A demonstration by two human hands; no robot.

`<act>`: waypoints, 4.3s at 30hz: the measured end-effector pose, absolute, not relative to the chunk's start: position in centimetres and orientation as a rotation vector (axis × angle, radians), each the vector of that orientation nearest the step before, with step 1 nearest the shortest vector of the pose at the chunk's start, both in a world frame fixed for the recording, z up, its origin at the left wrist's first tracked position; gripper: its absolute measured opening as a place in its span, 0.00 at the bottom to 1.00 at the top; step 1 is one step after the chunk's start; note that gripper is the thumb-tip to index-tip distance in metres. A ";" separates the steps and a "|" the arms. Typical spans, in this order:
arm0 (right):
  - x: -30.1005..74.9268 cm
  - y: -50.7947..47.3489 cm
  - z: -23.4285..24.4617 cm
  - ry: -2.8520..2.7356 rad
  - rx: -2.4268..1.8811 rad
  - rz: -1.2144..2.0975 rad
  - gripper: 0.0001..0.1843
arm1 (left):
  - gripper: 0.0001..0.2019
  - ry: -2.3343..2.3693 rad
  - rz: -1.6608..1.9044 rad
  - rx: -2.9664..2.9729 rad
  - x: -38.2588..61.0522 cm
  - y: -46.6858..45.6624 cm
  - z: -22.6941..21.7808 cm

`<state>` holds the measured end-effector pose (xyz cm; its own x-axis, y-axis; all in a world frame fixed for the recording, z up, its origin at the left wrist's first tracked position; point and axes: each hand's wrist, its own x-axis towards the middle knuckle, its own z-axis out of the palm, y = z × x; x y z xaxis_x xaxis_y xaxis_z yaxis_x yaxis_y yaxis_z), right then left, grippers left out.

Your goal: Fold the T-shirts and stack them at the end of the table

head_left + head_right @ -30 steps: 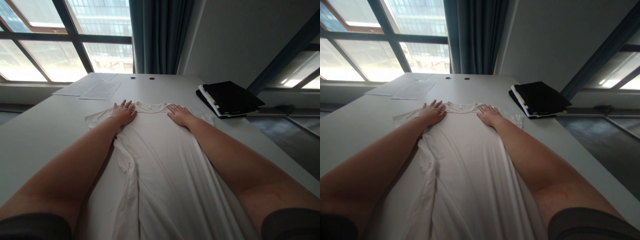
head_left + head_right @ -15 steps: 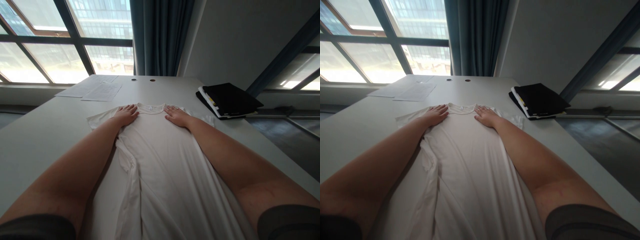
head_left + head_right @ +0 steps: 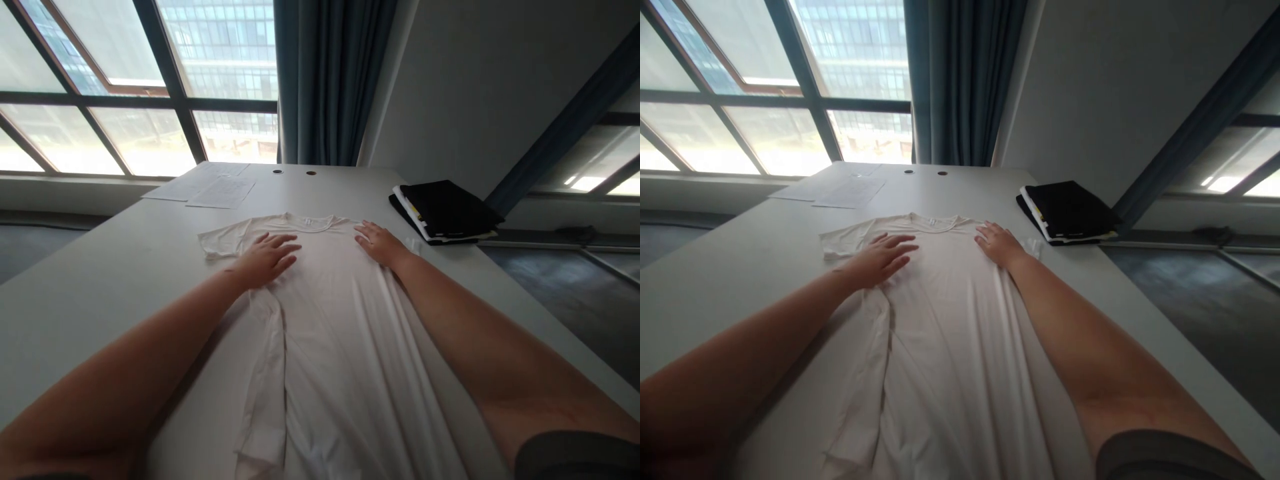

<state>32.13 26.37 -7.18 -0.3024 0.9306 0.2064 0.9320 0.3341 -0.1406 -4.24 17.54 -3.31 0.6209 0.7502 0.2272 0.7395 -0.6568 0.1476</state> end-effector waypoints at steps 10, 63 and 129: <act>37.2 16.1 -7.3 -2.151 -2.175 -0.071 0.37 | 0.13 0.963 0.485 2.803 -6.7 3.9 -2.5; 30.2 4.9 -7.0 -2.710 -1.389 0.239 0.37 | 0.15 1.996 0.786 2.274 -11.5 -20.9 -5.6; 29.3 0.8 -5.8 -2.867 -1.304 0.375 0.41 | 0.32 1.859 0.076 2.643 -13.5 -12.4 -8.7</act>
<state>29.29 0.81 -5.83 -0.6618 0.7392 -0.1245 0.7464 0.6344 -0.2012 -13.49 -12.38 -8.72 0.3387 0.9365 0.0908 0.9408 -0.3356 -0.0471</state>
